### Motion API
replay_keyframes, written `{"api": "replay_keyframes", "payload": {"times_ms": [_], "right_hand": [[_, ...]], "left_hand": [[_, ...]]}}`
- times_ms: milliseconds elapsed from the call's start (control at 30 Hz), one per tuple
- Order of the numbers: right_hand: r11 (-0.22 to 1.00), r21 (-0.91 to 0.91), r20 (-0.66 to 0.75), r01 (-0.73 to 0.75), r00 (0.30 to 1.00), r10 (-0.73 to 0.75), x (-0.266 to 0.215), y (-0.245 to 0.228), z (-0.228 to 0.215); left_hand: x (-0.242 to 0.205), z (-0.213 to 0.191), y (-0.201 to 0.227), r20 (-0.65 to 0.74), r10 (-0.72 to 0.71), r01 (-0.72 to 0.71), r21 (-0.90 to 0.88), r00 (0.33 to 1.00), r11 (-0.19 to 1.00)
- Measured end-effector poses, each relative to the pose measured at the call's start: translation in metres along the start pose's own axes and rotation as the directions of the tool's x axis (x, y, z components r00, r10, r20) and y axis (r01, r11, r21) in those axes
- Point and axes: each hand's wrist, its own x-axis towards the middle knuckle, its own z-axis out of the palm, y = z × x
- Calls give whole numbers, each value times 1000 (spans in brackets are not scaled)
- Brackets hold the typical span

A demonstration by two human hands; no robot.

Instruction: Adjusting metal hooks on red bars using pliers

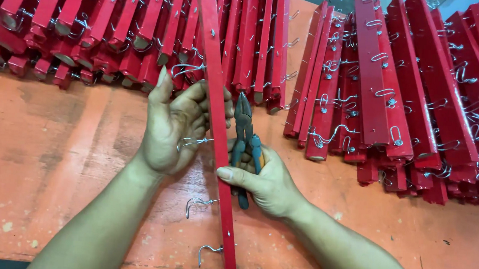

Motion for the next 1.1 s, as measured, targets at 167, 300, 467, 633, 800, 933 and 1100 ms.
{"api": "replay_keyframes", "payload": {"times_ms": [167,300,467,633,800,933,1100], "right_hand": [[997,50,-10,55,998,-55,4,14,-1],[987,136,-50,87,995,-81,7,27,-4],[986,134,-56,96,994,-89,8,28,-5],[987,128,-64,95,994,-88,8,27,-1],[988,129,-54,88,995,-82,7,24,4],[990,107,-40,91,995,-87,8,20,4],[999,-8,33,41,999,-41,4,3,-6]], "left_hand": [[4,-1,-16,26,151,-151,9,988,988],[8,-16,-26,0,225,-222,167,974,961],[15,-22,-21,125,258,-275,144,958,951],[14,-20,-21,175,290,-318,166,941,933],[7,-14,-17,96,317,-331,236,944,914],[-5,7,-18,17,327,-325,160,945,932],[-1,0,-20,44,319,-322,149,947,935]]}}
